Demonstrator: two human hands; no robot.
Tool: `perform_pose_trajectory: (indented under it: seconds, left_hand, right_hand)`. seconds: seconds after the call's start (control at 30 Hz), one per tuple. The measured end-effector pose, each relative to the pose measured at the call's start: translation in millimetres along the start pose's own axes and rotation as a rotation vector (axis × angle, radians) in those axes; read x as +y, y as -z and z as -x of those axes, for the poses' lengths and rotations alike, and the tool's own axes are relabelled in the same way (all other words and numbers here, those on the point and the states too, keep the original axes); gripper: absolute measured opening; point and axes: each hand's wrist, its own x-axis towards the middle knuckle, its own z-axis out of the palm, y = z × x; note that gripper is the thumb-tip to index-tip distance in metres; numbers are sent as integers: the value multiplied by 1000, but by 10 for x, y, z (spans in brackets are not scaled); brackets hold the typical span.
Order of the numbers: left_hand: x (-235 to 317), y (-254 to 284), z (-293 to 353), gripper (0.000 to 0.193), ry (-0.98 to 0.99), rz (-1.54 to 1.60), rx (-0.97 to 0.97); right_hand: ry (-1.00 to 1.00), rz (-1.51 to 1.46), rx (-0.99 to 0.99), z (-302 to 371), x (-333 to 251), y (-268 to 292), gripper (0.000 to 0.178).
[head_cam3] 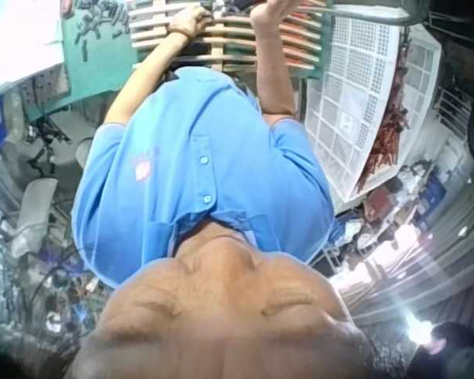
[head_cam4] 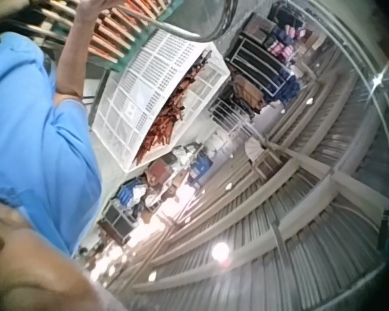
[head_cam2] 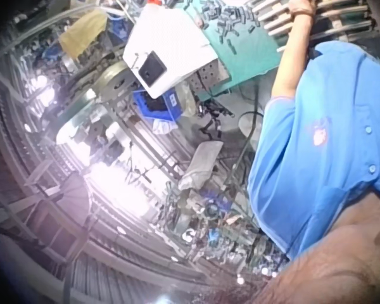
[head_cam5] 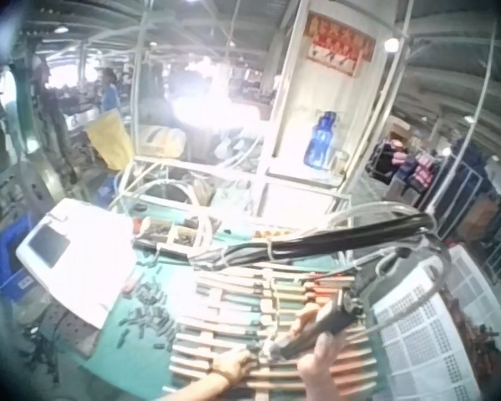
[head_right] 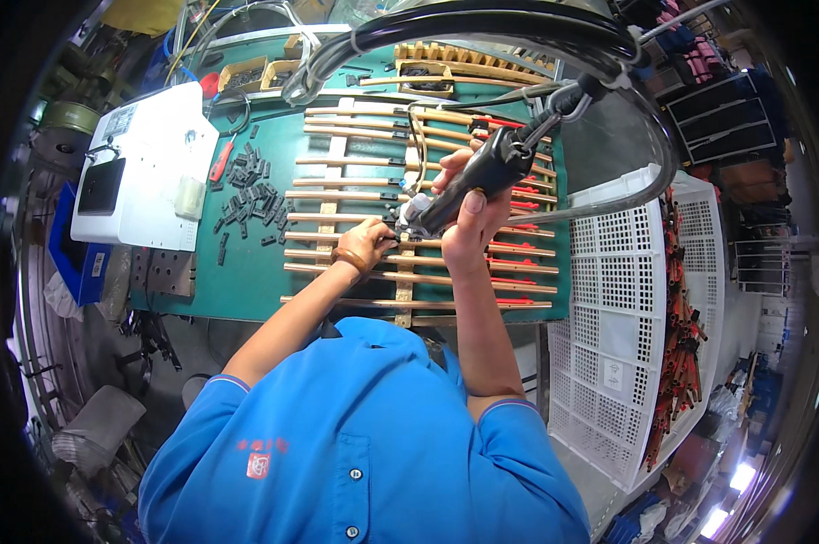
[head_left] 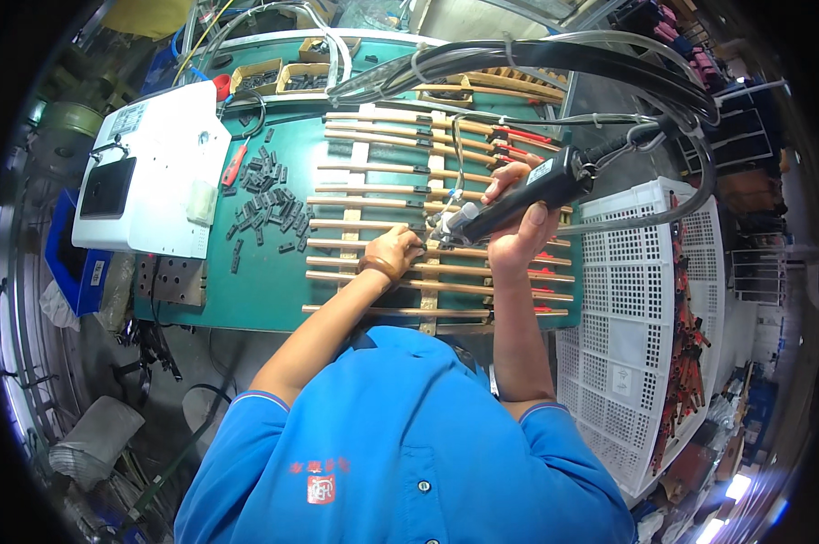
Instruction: The person uses a handheld tool to attach small black components to the ends of wooden dowels arranged on a green workbench. After completing the attachments, the person gathers the dowels and places them into a white plastic basket.
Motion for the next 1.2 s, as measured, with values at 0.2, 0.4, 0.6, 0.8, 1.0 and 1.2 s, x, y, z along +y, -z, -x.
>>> perform_pose_trajectory:
  seconds: [0.2,0.4,0.6,0.8,1.0,1.2]
  left_hand:
    - [-36,-23,8,13,37,-11,-25]
    - [-16,-16,14,13,-53,-7,43]
    - [-6,-13,16,15,-38,-15,24]
    - [2,3,10,15,-20,-34,-2]
    - [-18,-7,10,15,-54,-7,35]
    - [-13,5,-2,13,-27,-63,-11]
  right_hand:
    - [-43,-9,98,4,8,-76,54]
    - [-103,131,206,27,26,-212,37]
    - [-90,147,206,122,222,-180,35]
    - [-98,146,180,192,287,-103,36]
    - [-83,143,182,193,277,-113,36]
    - [-68,159,177,239,309,-93,35]
